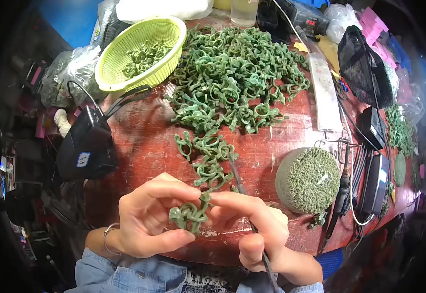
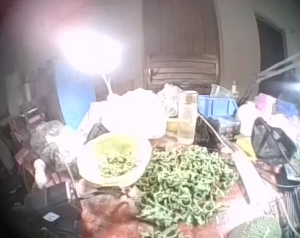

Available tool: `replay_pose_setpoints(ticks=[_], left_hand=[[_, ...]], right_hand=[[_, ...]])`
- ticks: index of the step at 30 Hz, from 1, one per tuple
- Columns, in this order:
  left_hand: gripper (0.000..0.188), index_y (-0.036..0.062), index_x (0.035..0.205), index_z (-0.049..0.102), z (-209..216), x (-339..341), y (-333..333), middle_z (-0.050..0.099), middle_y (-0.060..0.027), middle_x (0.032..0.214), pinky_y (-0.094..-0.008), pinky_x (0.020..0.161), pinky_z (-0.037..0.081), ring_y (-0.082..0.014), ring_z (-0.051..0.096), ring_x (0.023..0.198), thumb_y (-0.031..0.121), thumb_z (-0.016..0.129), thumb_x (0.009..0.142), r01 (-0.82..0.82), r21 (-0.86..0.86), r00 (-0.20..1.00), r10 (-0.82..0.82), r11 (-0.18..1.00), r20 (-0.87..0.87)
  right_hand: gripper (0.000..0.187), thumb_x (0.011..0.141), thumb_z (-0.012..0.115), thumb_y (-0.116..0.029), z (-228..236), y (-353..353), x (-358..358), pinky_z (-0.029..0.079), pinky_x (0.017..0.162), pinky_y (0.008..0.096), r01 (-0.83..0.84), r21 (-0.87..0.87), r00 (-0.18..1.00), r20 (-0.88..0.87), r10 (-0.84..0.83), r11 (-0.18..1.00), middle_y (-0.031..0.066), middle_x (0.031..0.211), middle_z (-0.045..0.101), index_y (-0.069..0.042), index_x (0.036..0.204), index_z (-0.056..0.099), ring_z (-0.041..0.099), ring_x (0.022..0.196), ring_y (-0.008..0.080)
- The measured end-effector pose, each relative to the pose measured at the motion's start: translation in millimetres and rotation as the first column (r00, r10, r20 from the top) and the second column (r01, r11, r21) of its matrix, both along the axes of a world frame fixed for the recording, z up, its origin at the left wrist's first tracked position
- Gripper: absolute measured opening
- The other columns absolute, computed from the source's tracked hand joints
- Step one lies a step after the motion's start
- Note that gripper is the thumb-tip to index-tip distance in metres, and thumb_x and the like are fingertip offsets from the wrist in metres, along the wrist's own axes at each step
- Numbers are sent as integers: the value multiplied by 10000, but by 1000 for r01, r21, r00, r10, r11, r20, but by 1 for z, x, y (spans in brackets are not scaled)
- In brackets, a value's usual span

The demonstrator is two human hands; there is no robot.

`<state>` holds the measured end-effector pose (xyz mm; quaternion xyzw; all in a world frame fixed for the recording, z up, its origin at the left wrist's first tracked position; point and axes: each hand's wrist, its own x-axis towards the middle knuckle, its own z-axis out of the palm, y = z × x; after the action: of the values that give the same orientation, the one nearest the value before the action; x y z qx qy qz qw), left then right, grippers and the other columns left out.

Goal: Using a heated tool to join small green plastic vine segments together.

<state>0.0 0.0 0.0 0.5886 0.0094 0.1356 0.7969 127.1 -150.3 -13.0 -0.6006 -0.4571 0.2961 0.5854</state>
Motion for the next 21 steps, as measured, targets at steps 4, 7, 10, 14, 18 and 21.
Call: replay_pose_setpoints(ticks=[4,7,10,14,18,21], left_hand=[[523,-25,1250,467,1,3,-7,469,-116,1136,-271,909,457,-179,536,1034,-54,648,760,-152,34,987,153,988,-38],[519,-61,1190,490,1,2,-1,486,-142,1070,-284,826,498,-221,577,982,-118,649,699,-246,365,969,241,898,62],[519,-95,1149,487,2,0,0,471,-159,1031,-294,774,524,-261,605,965,-169,637,658,-266,569,964,228,778,139],[519,-109,1160,481,5,-3,1,450,-155,1045,-276,742,531,-274,614,944,-161,637,667,-263,571,964,239,778,118],[545,-131,1211,425,8,1,0,424,-150,1061,-281,739,510,-272,605,938,-127,631,707,-175,360,981,194,916,-16],[581,-146,1257,361,1,4,2,402,-147,1071,-301,745,483,-263,586,943,-87,628,744,-114,188,992,120,975,-24]], right_hand=[[788,846,292,-647,0,8,-8,515,633,291,185,87,979,-98,-176,979,143,879,621,53,1152,488,622,717,207],[674,859,353,-544,1,6,-5,507,606,276,244,112,969,-54,-239,963,144,850,621,73,1093,487,617,699,189],[194,890,530,-86,-1,1,-3,509,603,264,240,208,971,-34,-238,948,184,788,620,69,991,469,623,681,185],[305,880,558,-90,6,-6,-16,514,652,278,301,215,951,-141,-276,929,202,808,631,48,1106,407,639,696,212],[374,927,492,-272,2,-3,-9,492,449,268,167,353,891,347,-294,921,142,620,626,0,1143,354,599,472,185],[372,929,492,-266,5,-4,-6,517,470,278,55,274,885,432,-174,960,148,658,642,-2,1149,351,637,522,208]])
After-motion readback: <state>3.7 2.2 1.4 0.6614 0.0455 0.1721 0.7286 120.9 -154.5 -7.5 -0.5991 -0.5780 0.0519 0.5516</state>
